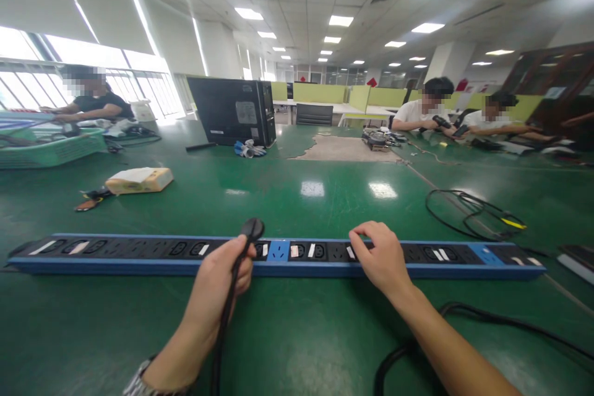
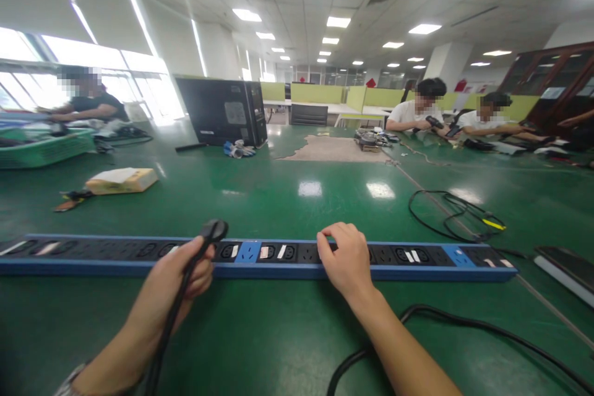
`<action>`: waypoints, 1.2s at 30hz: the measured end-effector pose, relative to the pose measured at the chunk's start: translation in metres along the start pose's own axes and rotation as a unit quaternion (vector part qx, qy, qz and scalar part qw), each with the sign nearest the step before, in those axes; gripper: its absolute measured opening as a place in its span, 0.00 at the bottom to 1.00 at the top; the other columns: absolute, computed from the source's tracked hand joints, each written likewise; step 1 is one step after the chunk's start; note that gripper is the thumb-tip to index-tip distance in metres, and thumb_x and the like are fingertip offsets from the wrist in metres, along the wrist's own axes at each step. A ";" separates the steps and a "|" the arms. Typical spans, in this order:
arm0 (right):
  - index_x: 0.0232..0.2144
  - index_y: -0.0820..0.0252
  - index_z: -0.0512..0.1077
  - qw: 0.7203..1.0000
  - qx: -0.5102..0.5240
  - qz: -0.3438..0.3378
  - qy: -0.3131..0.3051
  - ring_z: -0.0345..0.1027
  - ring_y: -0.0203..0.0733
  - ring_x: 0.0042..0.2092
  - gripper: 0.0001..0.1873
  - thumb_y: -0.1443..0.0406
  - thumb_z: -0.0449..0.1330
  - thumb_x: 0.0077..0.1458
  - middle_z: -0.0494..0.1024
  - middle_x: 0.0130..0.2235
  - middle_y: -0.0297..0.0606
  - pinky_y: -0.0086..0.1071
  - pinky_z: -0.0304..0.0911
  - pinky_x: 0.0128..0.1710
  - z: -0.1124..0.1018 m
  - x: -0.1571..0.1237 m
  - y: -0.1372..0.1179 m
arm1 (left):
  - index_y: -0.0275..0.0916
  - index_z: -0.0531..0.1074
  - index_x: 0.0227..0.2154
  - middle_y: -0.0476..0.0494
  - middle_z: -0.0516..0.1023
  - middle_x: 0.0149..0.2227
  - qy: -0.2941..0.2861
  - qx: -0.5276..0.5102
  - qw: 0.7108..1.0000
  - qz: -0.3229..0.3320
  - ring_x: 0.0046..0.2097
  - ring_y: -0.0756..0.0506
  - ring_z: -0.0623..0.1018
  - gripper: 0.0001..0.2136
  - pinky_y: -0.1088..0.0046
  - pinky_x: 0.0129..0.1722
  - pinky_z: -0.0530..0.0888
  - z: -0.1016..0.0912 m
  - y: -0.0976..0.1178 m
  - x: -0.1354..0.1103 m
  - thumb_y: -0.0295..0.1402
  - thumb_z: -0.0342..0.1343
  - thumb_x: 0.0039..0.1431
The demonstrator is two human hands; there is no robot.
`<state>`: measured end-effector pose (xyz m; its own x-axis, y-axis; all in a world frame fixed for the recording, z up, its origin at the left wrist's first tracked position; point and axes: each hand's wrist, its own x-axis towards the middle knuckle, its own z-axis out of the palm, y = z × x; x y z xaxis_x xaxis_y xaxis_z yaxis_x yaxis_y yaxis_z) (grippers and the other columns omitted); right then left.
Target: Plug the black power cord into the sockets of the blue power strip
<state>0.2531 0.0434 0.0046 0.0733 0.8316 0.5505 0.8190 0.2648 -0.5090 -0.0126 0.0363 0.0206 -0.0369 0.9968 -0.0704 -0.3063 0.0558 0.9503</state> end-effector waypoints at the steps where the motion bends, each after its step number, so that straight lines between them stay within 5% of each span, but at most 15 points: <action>1: 0.27 0.58 0.72 0.999 0.053 0.012 -0.007 0.66 0.39 0.34 0.14 0.58 0.52 0.58 0.75 0.30 0.37 0.32 0.58 0.36 -0.007 -0.003 -0.013 | 0.36 0.69 0.24 0.59 0.53 0.14 -0.031 0.025 0.999 -0.007 0.16 0.57 0.52 0.18 0.82 0.15 0.49 0.011 -0.003 -0.005 0.49 0.58 0.50; 4: 0.41 0.57 0.70 0.977 0.177 0.055 -0.105 0.65 0.35 0.27 0.18 0.53 0.50 0.59 0.73 0.26 0.32 0.28 0.57 0.27 -0.028 -0.012 -0.056 | 0.35 0.70 0.25 0.57 0.57 0.15 -0.118 0.129 0.985 0.005 0.18 0.55 0.56 0.19 0.80 0.17 0.53 0.047 -0.012 -0.020 0.50 0.55 0.52; 7: 0.41 0.56 0.69 0.977 0.121 0.061 -0.162 0.64 0.34 0.25 0.19 0.50 0.54 0.55 0.72 0.24 0.29 0.27 0.54 0.25 -0.046 -0.014 -0.084 | 0.35 0.71 0.24 0.52 0.65 0.20 -0.177 0.174 0.966 0.073 0.24 0.52 0.64 0.16 0.78 0.24 0.61 0.077 -0.015 -0.032 0.44 0.54 0.56; 10: 0.39 0.56 0.68 0.983 0.044 0.079 -0.163 0.63 0.34 0.25 0.16 0.52 0.56 0.53 0.71 0.22 0.28 0.27 0.52 0.24 -0.060 -0.002 -0.089 | 0.35 0.71 0.31 0.49 0.70 0.27 -0.228 0.175 0.952 0.107 0.29 0.51 0.67 0.13 0.77 0.28 0.64 0.097 -0.014 -0.037 0.41 0.51 0.59; 14: 0.43 0.56 0.68 0.978 0.045 0.095 -0.183 0.65 0.34 0.23 0.16 0.58 0.54 0.52 0.71 0.21 0.27 0.26 0.54 0.23 -0.071 0.019 -0.067 | 0.37 0.70 0.43 0.54 0.67 0.23 -0.296 0.267 0.910 0.116 0.24 0.52 0.64 0.16 0.77 0.22 0.59 0.108 -0.006 -0.039 0.42 0.54 0.57; 17: 0.45 0.59 0.70 0.961 0.048 0.128 -0.242 0.66 0.35 0.22 0.19 0.60 0.52 0.52 0.73 0.20 0.28 0.27 0.56 0.21 -0.074 0.029 -0.033 | 0.41 0.68 0.50 0.54 0.71 0.24 -0.322 0.351 0.867 0.147 0.24 0.51 0.68 0.19 0.76 0.24 0.62 0.102 -0.004 -0.035 0.44 0.52 0.59; 20: 0.44 0.62 0.73 0.955 -0.004 0.145 -0.260 0.68 0.36 0.22 0.21 0.61 0.51 0.51 0.75 0.21 0.32 0.27 0.59 0.22 -0.079 0.034 0.014 | 0.43 0.72 0.45 0.49 0.75 0.30 -0.229 0.458 0.823 0.246 0.33 0.47 0.73 0.15 0.70 0.35 0.68 0.080 -0.011 -0.018 0.42 0.52 0.59; 22: 0.41 0.61 0.77 0.952 -0.035 0.143 -0.268 0.73 0.38 0.30 0.20 0.61 0.52 0.49 0.81 0.31 0.36 0.27 0.64 0.29 -0.085 0.037 0.045 | 0.39 0.73 0.44 0.44 0.76 0.38 -0.151 0.526 0.780 0.305 0.42 0.42 0.73 0.13 0.63 0.43 0.68 0.059 -0.021 -0.002 0.39 0.53 0.58; 26: 0.39 0.57 0.79 0.945 -0.107 0.128 -0.281 0.74 0.39 0.37 0.20 0.60 0.52 0.48 0.81 0.39 0.33 0.27 0.66 0.35 -0.100 0.038 0.089 | 0.38 0.71 0.48 0.39 0.74 0.49 -0.098 0.599 0.720 0.336 0.52 0.39 0.70 0.16 0.57 0.53 0.65 0.024 -0.040 0.025 0.37 0.53 0.58; 36: 0.39 0.53 0.79 0.939 -0.187 0.115 -0.266 0.74 0.42 0.42 0.20 0.59 0.51 0.50 0.81 0.41 0.31 0.30 0.66 0.42 -0.109 0.029 0.103 | 0.40 0.71 0.49 0.41 0.73 0.52 -0.080 0.643 0.686 0.330 0.54 0.40 0.70 0.16 0.55 0.56 0.63 0.023 -0.044 0.026 0.38 0.51 0.59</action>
<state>0.4015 0.0417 0.0401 0.0609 0.9981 -0.0042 0.9662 -0.0600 -0.2507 0.0220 0.0611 -0.0161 0.3740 0.8160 0.4408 0.8235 -0.5108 0.2469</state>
